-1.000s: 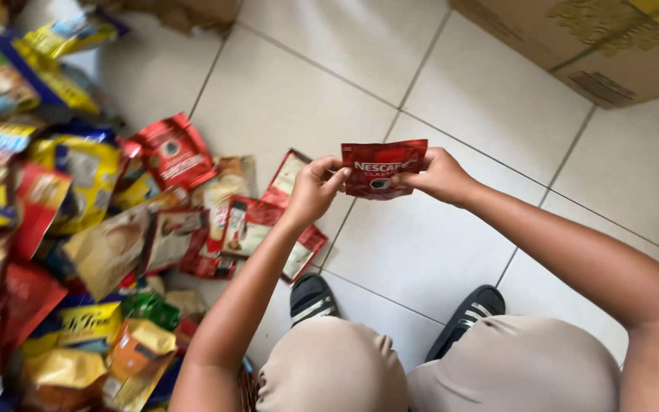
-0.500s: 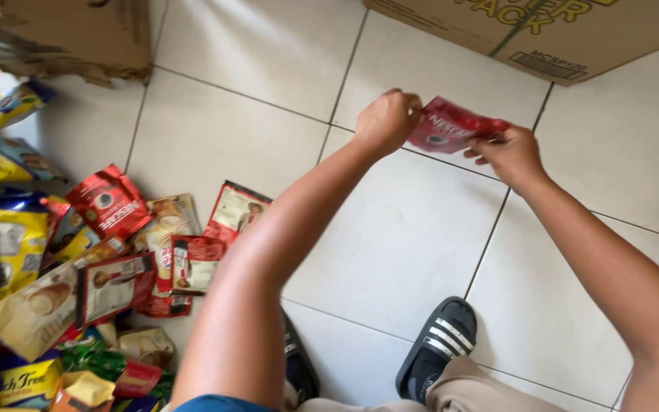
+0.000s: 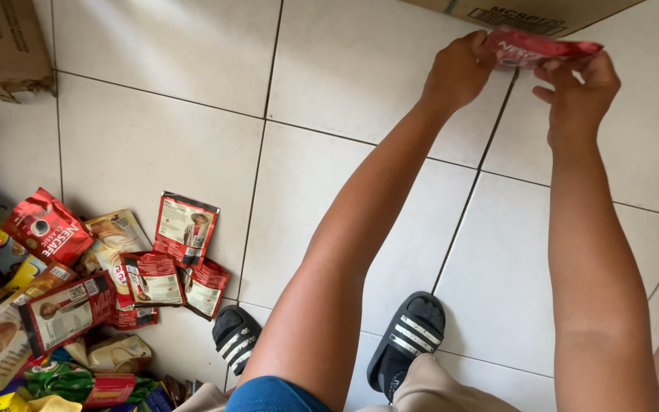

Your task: The person sits on a tiled floor and sorts a large pile of packaged food items. They pick up individual packets of coffee and creamer, separating them from the main pile and arranging them into neat rows on the floor.

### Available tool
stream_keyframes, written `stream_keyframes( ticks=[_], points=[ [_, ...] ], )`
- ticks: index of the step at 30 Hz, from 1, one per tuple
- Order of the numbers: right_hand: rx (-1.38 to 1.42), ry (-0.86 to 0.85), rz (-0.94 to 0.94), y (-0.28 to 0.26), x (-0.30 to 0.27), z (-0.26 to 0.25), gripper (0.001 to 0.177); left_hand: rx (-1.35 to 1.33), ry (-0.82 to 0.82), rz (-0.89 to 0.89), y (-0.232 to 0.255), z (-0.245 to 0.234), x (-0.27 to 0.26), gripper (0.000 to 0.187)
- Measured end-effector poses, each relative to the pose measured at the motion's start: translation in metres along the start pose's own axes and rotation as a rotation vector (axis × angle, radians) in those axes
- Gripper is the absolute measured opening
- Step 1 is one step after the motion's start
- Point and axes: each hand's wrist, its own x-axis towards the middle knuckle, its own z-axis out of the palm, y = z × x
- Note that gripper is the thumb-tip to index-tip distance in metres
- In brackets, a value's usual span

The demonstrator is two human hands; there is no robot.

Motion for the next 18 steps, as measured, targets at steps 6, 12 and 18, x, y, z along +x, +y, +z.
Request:
stream_keyframes(
  ticks=[6, 12, 18],
  points=[
    [0.080, 0.056, 0.016, 0.018, 0.015, 0.001, 0.013, -0.204, 0.066, 0.147, -0.025, 0.041, 0.024, 0.039],
    [0.043, 0.065, -0.072, 0.018, 0.014, 0.013, 0.022, -0.301, 0.100, 0.219, -0.036, 0.060, 0.028, 0.076],
    [0.218, 0.124, -0.044, 0.013, 0.015, 0.027, 0.055, -0.347, 0.093, 0.069, -0.031, 0.042, -0.002, 0.089]
  ],
)
